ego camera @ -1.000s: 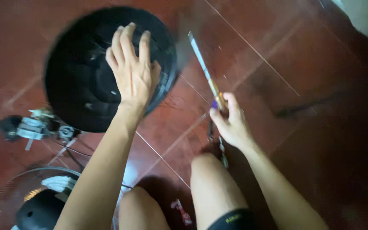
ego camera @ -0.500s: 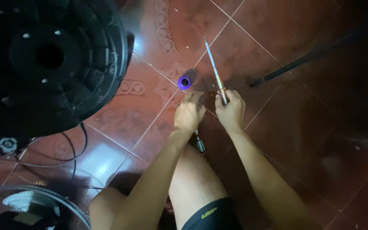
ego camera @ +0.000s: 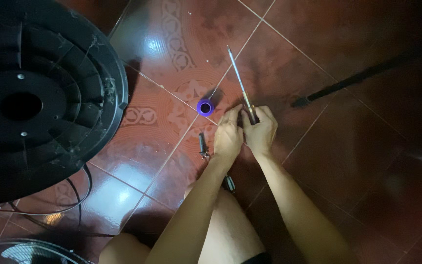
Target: The person sits on the floor and uses a screwdriver to loosen and tighten screws on the underside of a standing fan base. They repeatedly flip the base over, adjust the central pole, and handle small parts while working.
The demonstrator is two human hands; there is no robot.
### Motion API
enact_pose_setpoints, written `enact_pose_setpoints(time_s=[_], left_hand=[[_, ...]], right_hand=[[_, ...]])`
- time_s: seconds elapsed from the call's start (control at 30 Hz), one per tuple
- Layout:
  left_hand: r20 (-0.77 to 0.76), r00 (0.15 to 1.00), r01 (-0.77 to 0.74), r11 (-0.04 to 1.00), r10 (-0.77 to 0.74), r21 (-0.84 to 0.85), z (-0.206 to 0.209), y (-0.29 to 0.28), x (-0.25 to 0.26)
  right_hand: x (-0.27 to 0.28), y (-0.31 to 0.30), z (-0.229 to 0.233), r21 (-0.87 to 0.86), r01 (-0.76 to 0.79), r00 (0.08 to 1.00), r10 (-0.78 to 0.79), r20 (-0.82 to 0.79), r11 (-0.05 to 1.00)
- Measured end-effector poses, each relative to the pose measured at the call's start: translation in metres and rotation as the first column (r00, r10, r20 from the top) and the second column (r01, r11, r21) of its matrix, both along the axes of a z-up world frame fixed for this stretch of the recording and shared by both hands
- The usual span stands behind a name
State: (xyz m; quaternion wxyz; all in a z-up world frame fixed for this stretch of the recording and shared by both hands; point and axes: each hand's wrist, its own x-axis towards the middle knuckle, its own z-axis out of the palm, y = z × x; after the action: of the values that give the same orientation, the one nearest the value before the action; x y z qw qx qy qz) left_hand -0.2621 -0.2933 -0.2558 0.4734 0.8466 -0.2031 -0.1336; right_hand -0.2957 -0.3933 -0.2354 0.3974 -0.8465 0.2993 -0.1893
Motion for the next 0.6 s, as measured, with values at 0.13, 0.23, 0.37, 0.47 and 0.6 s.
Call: enact_pose_setpoints(time_s=[0.13, 0.23, 0.37, 0.47, 0.6], left_hand=[[0.002, 1.0, -0.025, 0.999, 0.025, -0.034, 0.005, 0.001, 0.001], [-0.147, 0.988, -0.05, 0.999, 0.051, 0.01, 0.019, 0.007, 0.001], [0.087, 0.993, -0.078, 0.993, 0.086, -0.094, 0.052, 0.019, 0.007], [0.074, 0.988, -0.125, 0.985, 0.135, -0.122, 0.083, 0.051, 0.015], [-0.009, 0.958, -0.286, 0.957, 0.286, -0.053, 0.113, 0.097, 0.031]], right_hand=[[-0.001, -0.001, -0.002, -0.013, -0.029, 0.999, 0.029, -0.014, 0.999], [-0.005, 0.001, 0.001, 0.062, -0.022, 0.999, 0.02, 0.028, 0.998], [-0.003, 0.01, 0.018, 0.202, 0.007, 0.99, -0.035, 0.134, 0.979], [0.012, 0.031, 0.042, 0.262, -0.039, 0.983, -0.01, 0.183, 0.964], [0.037, 0.066, 0.081, 0.245, -0.113, 0.98, 0.067, 0.189, 0.963]])
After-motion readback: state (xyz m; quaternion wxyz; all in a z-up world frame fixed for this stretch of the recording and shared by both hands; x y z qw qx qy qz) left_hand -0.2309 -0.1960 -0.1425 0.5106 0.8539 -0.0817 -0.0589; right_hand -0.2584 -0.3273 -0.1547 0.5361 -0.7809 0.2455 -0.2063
